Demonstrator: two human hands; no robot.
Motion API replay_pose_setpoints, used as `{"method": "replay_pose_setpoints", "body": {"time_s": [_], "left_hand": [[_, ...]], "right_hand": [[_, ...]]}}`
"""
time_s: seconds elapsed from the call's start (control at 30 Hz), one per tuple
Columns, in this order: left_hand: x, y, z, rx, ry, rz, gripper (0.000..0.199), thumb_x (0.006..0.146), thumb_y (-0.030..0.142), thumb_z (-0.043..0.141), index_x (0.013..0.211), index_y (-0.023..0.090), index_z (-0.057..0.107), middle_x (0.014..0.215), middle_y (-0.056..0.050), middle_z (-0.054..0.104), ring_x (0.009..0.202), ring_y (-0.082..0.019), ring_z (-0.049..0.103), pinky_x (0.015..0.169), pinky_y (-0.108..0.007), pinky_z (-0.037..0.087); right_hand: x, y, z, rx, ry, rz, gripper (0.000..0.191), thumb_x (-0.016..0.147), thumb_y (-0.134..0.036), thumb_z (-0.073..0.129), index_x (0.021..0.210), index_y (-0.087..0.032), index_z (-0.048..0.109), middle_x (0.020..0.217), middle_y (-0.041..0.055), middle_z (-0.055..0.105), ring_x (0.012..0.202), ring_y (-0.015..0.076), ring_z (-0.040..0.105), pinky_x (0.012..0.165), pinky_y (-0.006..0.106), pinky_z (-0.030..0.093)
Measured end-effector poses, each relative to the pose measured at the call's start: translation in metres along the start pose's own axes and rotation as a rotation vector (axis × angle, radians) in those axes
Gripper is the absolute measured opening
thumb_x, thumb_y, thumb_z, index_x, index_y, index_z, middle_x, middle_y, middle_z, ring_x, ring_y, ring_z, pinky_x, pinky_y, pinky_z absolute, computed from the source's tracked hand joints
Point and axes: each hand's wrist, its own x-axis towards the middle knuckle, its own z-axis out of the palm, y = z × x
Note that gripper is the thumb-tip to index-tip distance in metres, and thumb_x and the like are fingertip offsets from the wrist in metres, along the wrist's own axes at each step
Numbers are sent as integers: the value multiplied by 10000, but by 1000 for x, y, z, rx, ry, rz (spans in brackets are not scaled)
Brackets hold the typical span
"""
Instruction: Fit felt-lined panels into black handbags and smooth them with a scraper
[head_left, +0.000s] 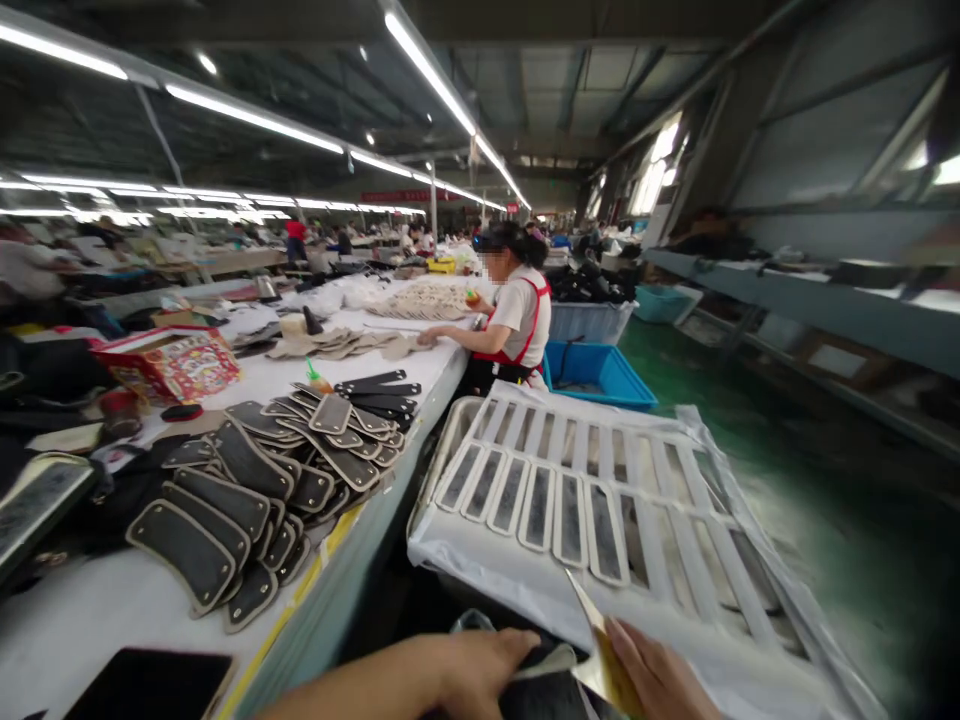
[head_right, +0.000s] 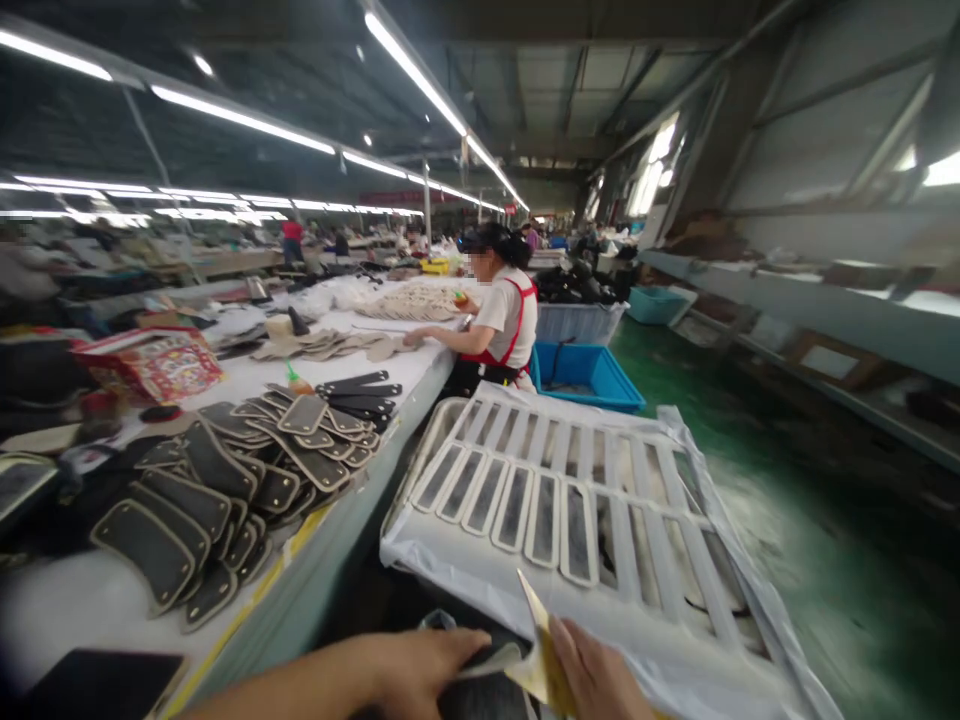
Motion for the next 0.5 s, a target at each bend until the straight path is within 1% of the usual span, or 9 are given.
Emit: {"method": "replay_pose_setpoints", "body": {"time_s": [0.03, 0.07, 0.1, 0.13, 0.23, 0.3, 0.33, 0.4, 0.5], "left_hand": [[-2, 4, -6, -41, -18, 27, 1009, 513, 455, 786, 1389, 206, 352, 1296, -131, 525, 1095, -344, 561, 878, -388, 471], [-2, 7, -12, -101, -15, 35, 1043, 462, 457, 813, 1375, 198, 381, 1272, -128, 548, 1079, -351, 572, 892, -395, 468], [0, 7, -17, -172, -7, 43, 1012, 455, 455, 821, 1350, 197, 424, 1255, -116, 566, 1087, -350, 568, 907, -395, 463], [3, 6, -21, -244, -43, 37, 978, 477, 452, 818, 1343, 204, 437, 1250, -103, 573, 1093, -343, 567, 916, -392, 460], [16, -2, -27, -472, -228, 17, 848, 650, 452, 730, 1385, 229, 370, 1287, -57, 549, 1153, -295, 532, 970, -380, 424], [23, -6, -26, -583, -308, 18, 778, 736, 494, 644, 1397, 218, 343, 1349, -48, 489, 1230, -277, 462, 1023, -386, 372], [26, -8, -25, -615, -318, 14, 739, 772, 531, 586, 1393, 207, 350, 1372, -47, 461, 1259, -270, 427, 1049, -391, 339], [32, -10, -21, -628, -312, -3, 669, 841, 577, 446, 1379, 185, 376, 1390, -44, 436, 1289, -251, 388, 1088, -398, 273], [39, -11, -14, -567, -254, -25, 625, 917, 552, 211, 1346, 151, 427, 1375, -40, 455, 1296, -221, 381, 1122, -395, 176]], "right_hand": [[1, -9, -4, -2, -103, 42, 452, 969, -309, 247, 930, -194, 682, 830, 73, 708, 704, 191, 675, 590, 247, 527], [2, -16, -8, -24, -171, 103, 468, 973, -308, 236, 854, -186, 672, 721, 66, 688, 617, 181, 656, 535, 247, 495], [2, -22, -11, -58, -232, 197, 477, 978, -317, 232, 777, -186, 645, 637, 48, 657, 571, 171, 635, 516, 245, 464], [3, -27, -13, -90, -293, 274, 473, 982, -332, 236, 748, -186, 619, 603, 34, 636, 556, 160, 620, 509, 239, 433], [5, -34, -15, -170, -411, 378, 461, 987, -357, 261, 716, -182, 591, 590, 17, 613, 542, 128, 583, 500, 225, 352], [5, -35, -14, -228, -447, 412, 434, 980, -355, 304, 706, -184, 595, 599, 16, 617, 550, 122, 574, 502, 227, 311], [4, -35, -13, -255, -458, 424, 422, 976, -352, 322, 702, -189, 598, 603, 14, 619, 554, 122, 571, 503, 230, 295], [3, -37, -12, -303, -466, 423, 415, 971, -355, 337, 692, -196, 601, 615, 12, 627, 568, 125, 572, 509, 234, 272], [-1, -41, -12, -348, -445, 394, 456, 982, -373, 287, 698, -206, 602, 677, 14, 651, 623, 136, 590, 530, 239, 268]]}}
